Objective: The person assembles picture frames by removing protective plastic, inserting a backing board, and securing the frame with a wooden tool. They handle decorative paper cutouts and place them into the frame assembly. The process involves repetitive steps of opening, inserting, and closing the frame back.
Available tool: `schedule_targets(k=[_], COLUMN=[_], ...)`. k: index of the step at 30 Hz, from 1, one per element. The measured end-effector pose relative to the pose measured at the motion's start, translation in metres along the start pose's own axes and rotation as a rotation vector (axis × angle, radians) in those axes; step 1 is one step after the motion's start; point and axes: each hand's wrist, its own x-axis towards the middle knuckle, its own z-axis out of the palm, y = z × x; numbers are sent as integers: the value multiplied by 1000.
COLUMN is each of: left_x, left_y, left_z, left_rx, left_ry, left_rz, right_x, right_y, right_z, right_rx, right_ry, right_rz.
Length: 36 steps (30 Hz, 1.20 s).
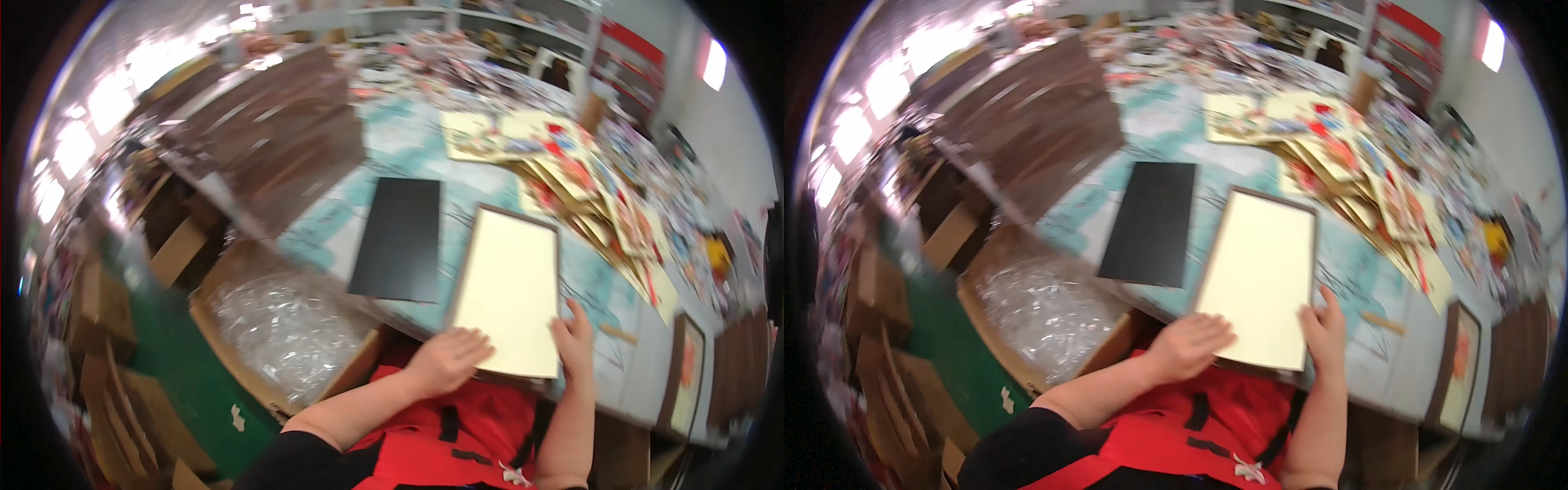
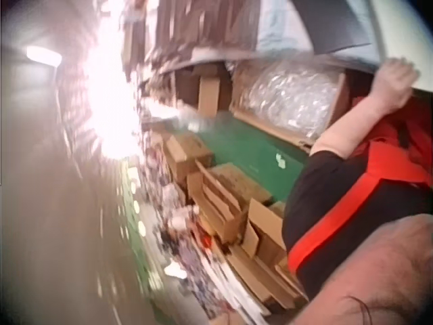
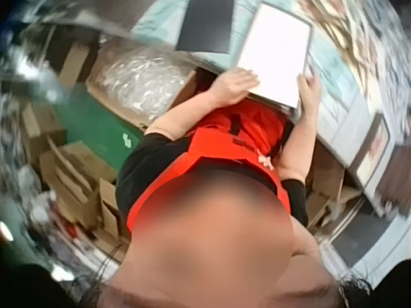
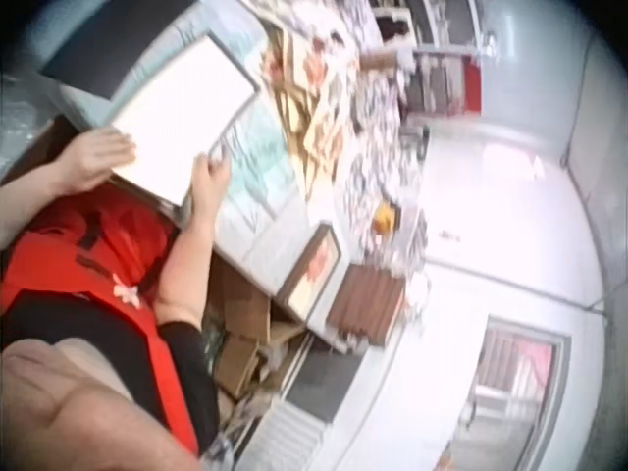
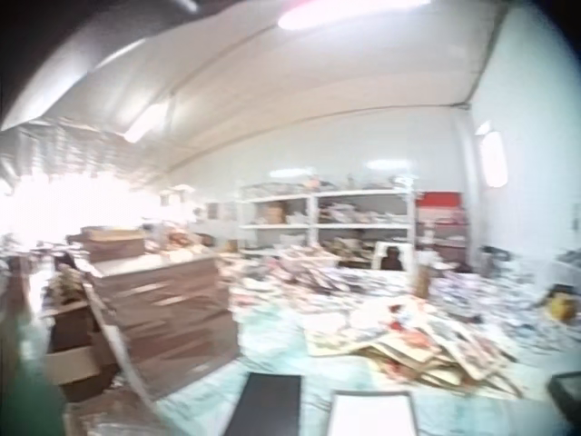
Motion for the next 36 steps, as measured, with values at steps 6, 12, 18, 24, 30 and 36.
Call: schedule_targets(k=[6,12,18,24,30,36], left_x=[8,7,8,7,8,8], left_y=[4,4,6,4,2,5], left_z=[-5,-5,-6,-4,-2,-4], left_rx=[-5,-9,15,-4,-21,-19], left_ry=[0,-6,-4,18,-9,-24], left_rz=[24,46,49,55,65,40], right_x=[-1,-7,-4,20,29,27], right_y=[-15,-4,-4,-16,-9,-8], right_z=[-7,0,-4,-6,4,10], right_rx=[287,309,290,218,-63,90], right_ry=[-116,-22,-43,-156,-66,-35], right_rz=[165,65,127,178,-73,-17])
